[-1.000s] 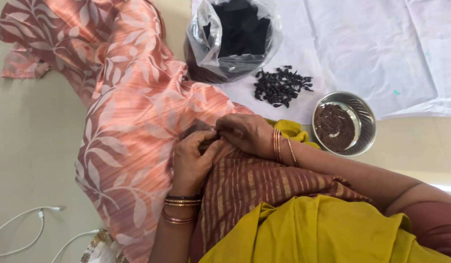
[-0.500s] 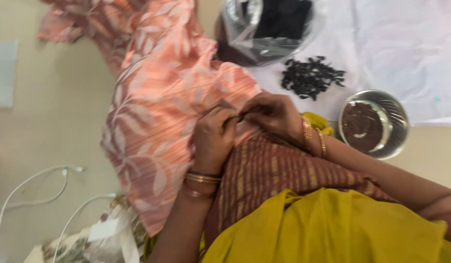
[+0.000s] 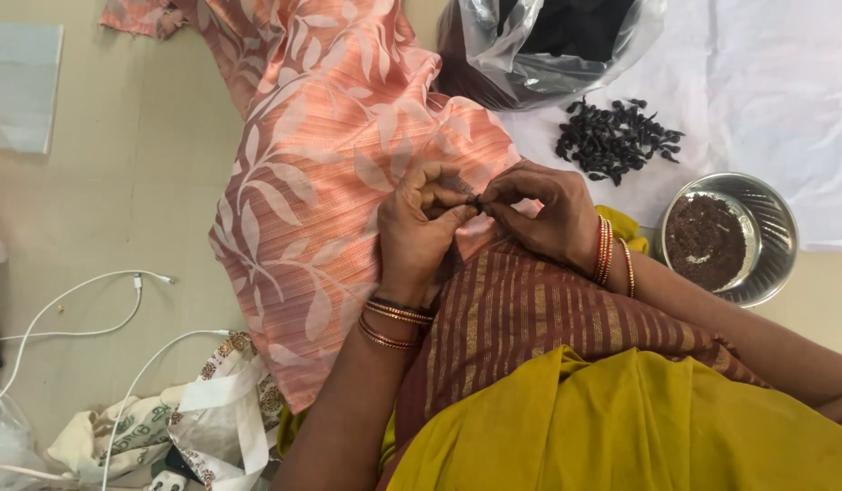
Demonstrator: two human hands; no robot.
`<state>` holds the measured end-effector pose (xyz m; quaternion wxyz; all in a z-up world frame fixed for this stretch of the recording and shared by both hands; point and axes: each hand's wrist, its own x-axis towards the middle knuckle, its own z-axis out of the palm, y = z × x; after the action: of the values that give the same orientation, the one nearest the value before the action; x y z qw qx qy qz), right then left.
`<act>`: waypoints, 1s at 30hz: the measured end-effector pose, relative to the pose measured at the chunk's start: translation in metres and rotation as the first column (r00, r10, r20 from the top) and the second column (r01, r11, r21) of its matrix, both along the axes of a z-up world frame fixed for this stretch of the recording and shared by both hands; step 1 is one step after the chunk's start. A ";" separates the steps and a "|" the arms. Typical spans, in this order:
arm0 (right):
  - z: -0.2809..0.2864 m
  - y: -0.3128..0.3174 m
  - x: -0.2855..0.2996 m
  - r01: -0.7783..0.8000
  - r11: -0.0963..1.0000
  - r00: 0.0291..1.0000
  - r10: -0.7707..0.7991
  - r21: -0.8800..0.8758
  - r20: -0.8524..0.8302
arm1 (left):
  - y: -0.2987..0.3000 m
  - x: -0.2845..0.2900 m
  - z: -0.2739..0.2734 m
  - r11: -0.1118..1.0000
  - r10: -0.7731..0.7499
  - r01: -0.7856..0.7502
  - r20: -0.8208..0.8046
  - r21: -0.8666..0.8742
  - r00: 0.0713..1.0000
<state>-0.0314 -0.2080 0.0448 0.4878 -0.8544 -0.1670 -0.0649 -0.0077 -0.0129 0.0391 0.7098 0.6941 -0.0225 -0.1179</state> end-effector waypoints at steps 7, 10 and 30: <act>-0.002 -0.001 -0.001 -0.010 1.000 1.000 0.010 0.010 -0.011 | 0.001 0.002 -0.005 0.996 -0.010 0.010 0.009 0.085 1.000; -0.004 0.000 0.000 -0.014 1.000 1.000 0.014 0.024 -0.018 | 0.003 0.003 -0.014 0.997 0.015 -0.011 0.049 -0.076 0.999; -0.009 0.000 0.002 -0.102 0.995 0.995 0.102 -0.021 -0.023 | 0.003 0.004 -0.013 0.992 0.025 -0.018 0.055 -0.124 0.998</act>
<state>-0.0290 -0.2082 0.0355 0.4828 -0.8507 -0.2057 -0.0286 -0.0035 -0.0103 0.0259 0.7517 0.6521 -0.0421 -0.0890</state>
